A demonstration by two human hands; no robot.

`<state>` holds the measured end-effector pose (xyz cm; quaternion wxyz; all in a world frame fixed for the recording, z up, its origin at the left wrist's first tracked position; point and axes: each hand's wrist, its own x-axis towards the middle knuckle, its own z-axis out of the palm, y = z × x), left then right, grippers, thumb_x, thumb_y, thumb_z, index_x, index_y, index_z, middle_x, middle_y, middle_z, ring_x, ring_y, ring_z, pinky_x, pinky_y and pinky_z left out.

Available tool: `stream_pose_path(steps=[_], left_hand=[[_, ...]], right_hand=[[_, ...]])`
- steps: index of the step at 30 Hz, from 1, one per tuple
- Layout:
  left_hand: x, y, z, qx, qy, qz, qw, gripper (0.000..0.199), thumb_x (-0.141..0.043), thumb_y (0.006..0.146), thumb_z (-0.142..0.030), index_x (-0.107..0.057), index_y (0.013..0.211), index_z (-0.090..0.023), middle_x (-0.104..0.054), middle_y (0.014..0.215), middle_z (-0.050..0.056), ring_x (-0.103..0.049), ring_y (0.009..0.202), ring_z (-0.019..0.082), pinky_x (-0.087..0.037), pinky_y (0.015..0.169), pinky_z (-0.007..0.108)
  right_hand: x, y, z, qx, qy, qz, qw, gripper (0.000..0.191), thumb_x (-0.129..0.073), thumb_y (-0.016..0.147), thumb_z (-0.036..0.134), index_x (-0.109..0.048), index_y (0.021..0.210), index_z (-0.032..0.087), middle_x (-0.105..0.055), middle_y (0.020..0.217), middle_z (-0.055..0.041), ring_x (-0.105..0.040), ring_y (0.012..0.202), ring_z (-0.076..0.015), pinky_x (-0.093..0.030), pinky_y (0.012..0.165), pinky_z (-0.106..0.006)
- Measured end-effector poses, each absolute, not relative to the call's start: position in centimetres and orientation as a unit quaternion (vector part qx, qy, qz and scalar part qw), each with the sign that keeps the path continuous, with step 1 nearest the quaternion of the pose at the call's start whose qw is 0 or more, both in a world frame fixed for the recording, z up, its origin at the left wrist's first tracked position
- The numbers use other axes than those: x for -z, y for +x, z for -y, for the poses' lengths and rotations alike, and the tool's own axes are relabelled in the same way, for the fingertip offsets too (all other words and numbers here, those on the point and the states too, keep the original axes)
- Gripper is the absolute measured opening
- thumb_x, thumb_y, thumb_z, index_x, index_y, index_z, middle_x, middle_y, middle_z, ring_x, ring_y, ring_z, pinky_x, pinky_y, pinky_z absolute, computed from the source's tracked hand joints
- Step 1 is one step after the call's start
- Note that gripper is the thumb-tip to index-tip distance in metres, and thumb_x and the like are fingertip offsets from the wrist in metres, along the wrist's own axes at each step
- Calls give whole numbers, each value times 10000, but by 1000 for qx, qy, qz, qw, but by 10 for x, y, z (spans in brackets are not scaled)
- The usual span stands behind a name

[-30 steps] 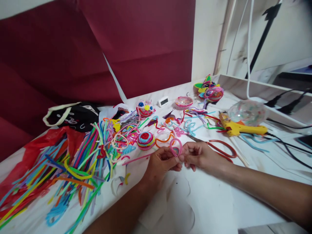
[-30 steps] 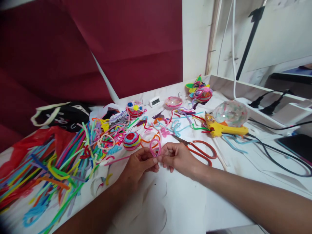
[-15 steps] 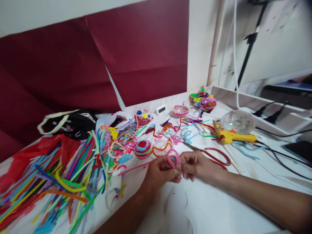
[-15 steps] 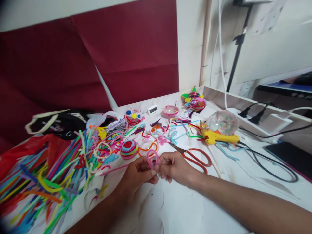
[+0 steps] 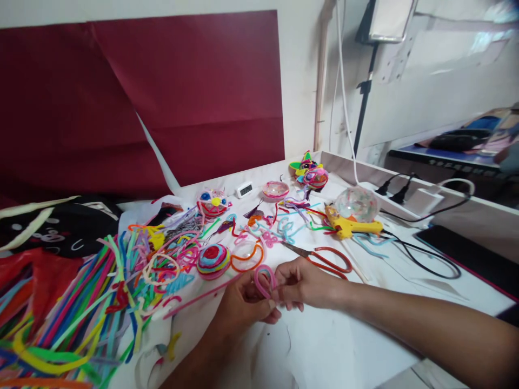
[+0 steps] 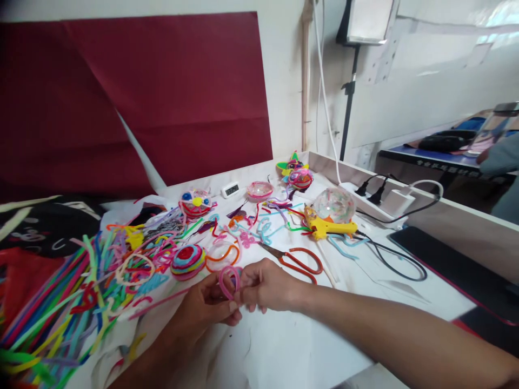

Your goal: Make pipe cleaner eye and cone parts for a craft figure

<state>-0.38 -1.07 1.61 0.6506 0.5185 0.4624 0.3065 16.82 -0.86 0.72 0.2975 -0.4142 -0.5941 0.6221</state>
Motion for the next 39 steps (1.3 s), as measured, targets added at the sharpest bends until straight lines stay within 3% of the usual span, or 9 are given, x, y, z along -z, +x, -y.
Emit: stream_pose_path(steps=[6, 8, 12, 14, 16, 21, 30, 39], left_hand=[[-20, -1, 11, -306, 517, -488, 633, 327, -752, 546, -197, -562, 803, -127, -656, 584, 12, -616, 496, 142, -524, 495, 257], [-20, -1, 10, -317, 507, -499, 627, 326, -751, 544, -186, -559, 802, -130, -647, 577, 0, -619, 502, 142, -535, 512, 267], [-19, -2, 8, -331, 487, -514, 623, 322, -750, 535, -168, -518, 757, -147, -633, 556, -17, -621, 501, 142, -546, 524, 283], [-17, -2, 8, -336, 484, -517, 621, 316, -742, 539, -160, -506, 748, -151, -632, 550, -20, -622, 500, 141, -545, 520, 279], [-17, -2, 8, -339, 484, -516, 621, 306, -736, 542, -159, -504, 742, -150, -633, 548, -19, -620, 498, 139, -543, 514, 274], [-18, -1, 9, -340, 484, -513, 622, 298, -733, 556, -170, -525, 767, -143, -632, 558, -16, -615, 501, 132, -533, 508, 258], [-19, -2, 7, -332, 482, -507, 633, 301, -731, 566, -180, -550, 803, -140, -636, 574, 0, -608, 508, 131, -526, 518, 264], [-15, -2, 6, -338, 485, -510, 625, 330, -720, 566, -169, -526, 832, -148, -645, 588, 1, -610, 498, 138, -518, 493, 260]], right_hand=[[-13, 171, 12, -580, -420, 638, 284, 53, -583, 725, 187, -560, 692, 153, -528, 556, 45, -460, 464, -60, -359, 425, -170], [-21, 179, 11, -509, -436, 683, 291, 90, -584, 766, 237, -589, 735, 152, -546, 603, 29, -471, 523, -71, -356, 469, -179], [-43, 216, 3, -141, -508, 814, 244, 167, -484, 856, 239, -627, 903, 167, -639, 843, -43, -559, 728, -134, -407, 658, -243], [-50, 242, -4, 21, -586, 793, 165, 213, -440, 852, 164, -619, 968, 158, -636, 956, -92, -579, 869, -189, -406, 707, -272], [-51, 267, -11, 107, -652, 749, 41, 246, -426, 837, 130, -605, 1002, 166, -638, 977, -101, -587, 902, -221, -403, 688, -288], [-33, 309, -21, 116, -690, 713, -27, 294, -486, 800, 130, -588, 1076, 129, -660, 907, -141, -611, 866, -288, -403, 708, -356], [-18, 317, -22, 106, -713, 692, -34, 407, -521, 753, 135, -496, 1158, 101, -657, 1001, -177, -583, 958, -344, -414, 721, -399], [-13, 325, -23, 99, -710, 697, 5, 428, -527, 739, 166, -475, 1161, 115, -639, 1057, -178, -631, 893, -300, -438, 666, -339]])
